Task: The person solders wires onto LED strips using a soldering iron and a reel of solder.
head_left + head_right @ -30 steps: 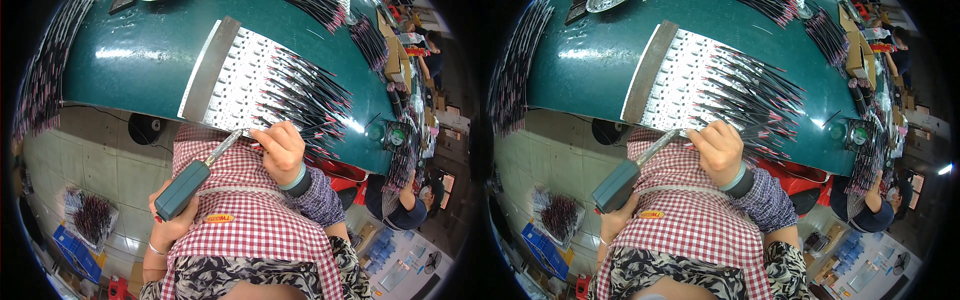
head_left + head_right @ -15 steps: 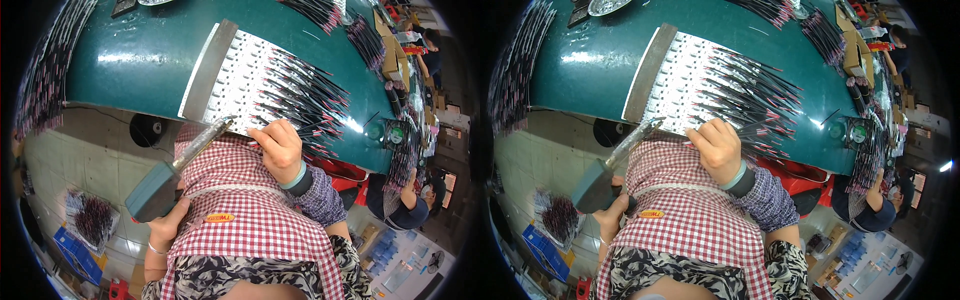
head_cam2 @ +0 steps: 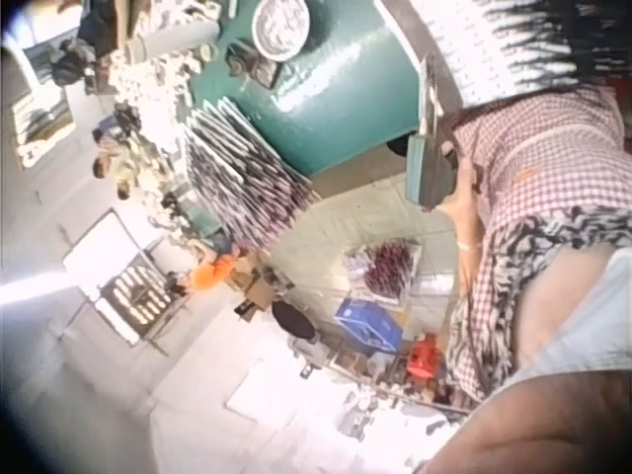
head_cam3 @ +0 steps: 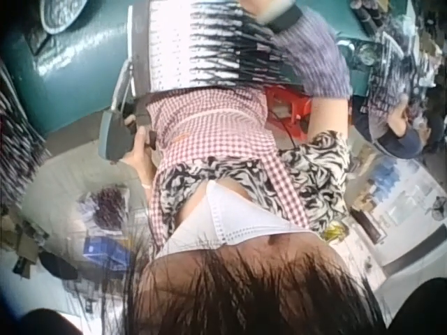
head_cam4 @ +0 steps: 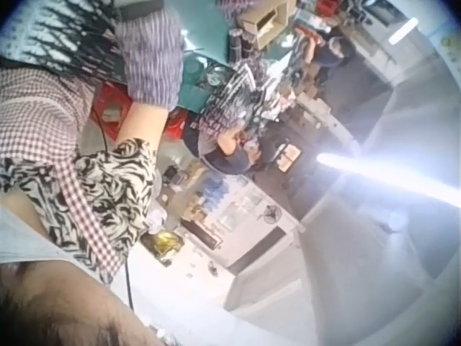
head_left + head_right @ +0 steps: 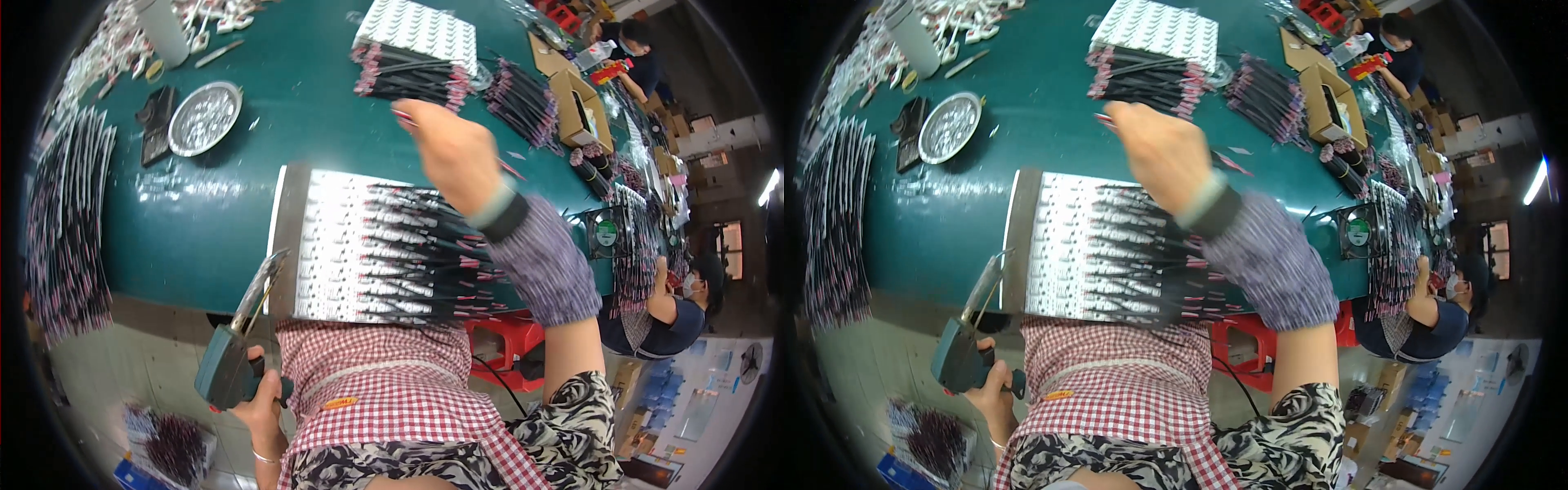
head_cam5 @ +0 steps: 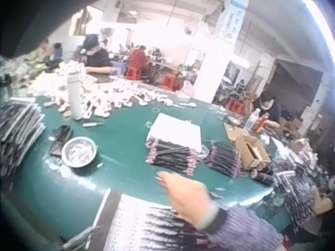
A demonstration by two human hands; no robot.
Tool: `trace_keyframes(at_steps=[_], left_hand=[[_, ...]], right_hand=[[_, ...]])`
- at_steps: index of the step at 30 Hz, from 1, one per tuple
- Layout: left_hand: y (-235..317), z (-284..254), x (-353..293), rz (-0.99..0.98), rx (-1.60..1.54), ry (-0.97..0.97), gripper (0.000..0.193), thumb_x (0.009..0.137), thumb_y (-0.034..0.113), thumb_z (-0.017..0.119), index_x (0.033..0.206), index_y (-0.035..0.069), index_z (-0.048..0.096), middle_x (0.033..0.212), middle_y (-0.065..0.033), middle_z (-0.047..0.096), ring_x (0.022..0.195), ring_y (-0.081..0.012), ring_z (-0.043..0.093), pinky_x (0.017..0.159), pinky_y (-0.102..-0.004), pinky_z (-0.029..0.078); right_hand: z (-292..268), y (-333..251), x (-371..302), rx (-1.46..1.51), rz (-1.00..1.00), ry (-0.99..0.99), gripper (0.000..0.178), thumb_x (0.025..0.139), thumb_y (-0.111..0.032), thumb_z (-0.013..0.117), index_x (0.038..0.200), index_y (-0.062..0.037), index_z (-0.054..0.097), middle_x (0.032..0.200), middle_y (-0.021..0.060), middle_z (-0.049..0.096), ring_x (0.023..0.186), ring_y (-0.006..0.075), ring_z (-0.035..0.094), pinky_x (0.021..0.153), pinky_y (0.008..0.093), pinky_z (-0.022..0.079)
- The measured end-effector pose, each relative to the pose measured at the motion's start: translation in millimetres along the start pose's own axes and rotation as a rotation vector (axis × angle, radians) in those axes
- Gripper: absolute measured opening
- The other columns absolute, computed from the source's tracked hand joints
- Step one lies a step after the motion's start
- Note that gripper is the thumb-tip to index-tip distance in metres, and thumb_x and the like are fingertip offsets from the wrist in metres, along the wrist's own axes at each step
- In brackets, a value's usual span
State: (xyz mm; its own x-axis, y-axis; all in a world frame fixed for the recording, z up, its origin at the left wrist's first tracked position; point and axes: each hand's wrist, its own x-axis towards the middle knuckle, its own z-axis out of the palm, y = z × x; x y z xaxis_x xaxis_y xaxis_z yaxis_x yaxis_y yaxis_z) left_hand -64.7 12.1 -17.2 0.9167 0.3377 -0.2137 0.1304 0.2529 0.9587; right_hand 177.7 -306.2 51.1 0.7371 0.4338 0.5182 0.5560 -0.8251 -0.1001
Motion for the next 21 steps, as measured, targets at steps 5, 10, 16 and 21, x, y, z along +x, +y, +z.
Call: trace_keyframes(at_steps=[5,10,16,21], left_hand=[[-2.2,8.5,13.8,-0.005,0.027,0.116,0.052,0.079,-0.003,0.074,0.128,-0.001,0.055,0.117,-0.0164,0.065,0.061,-0.012,0.051,0.049,-0.0277,0.041],[-22.9,-3.1,17.5,-0.021,0.014,0.245,0.066,0.078,-0.006,0.073,0.139,0.004,0.049,0.121,-0.0178,0.063,0.069,-0.0129,0.054,0.045,-0.0267,0.038],[-3.3,19.2,32.7,-0.031,0.066,0.218,0.058,0.08,-0.001,0.072,0.134,-0.002,0.05,0.121,-0.0186,0.062,0.061,-0.0122,0.051,0.048,-0.0273,0.04],[-2.1,24.3,38.7,0.023,0.097,0.234,0.051,0.081,0.001,0.073,0.128,-0.003,0.055,0.119,-0.018,0.062,0.059,-0.0116,0.05,0.05,-0.0279,0.041]], right_hand=[[94.4,68.6,42.2,-0.07,-0.009,-0.077,0.02,0.095,-0.021,0.063,0.108,-0.0064,0.057,0.085,0.0119,0.062,0.076,0.032,0.066,0.064,0.0423,0.054],[95.1,73.4,55.6,0.062,-0.063,0.046,0.03,0.089,-0.025,0.07,0.111,-0.0045,0.062,0.101,0.0131,0.062,0.096,0.0328,0.06,0.083,0.0438,0.051],[24.9,183.6,-0.8,-0.385,0.335,0.09,0.022,0.083,-0.002,0.064,0.104,-0.0023,0.067,0.108,0.0172,0.065,0.104,0.0349,0.06,0.088,0.046,0.052],[19.3,236.1,-57.1,-0.713,0.475,-0.091,0.009,0.082,-0.002,0.061,0.09,-0.0031,0.065,0.096,0.0152,0.06,0.095,0.0339,0.06,0.081,0.042,0.054]])
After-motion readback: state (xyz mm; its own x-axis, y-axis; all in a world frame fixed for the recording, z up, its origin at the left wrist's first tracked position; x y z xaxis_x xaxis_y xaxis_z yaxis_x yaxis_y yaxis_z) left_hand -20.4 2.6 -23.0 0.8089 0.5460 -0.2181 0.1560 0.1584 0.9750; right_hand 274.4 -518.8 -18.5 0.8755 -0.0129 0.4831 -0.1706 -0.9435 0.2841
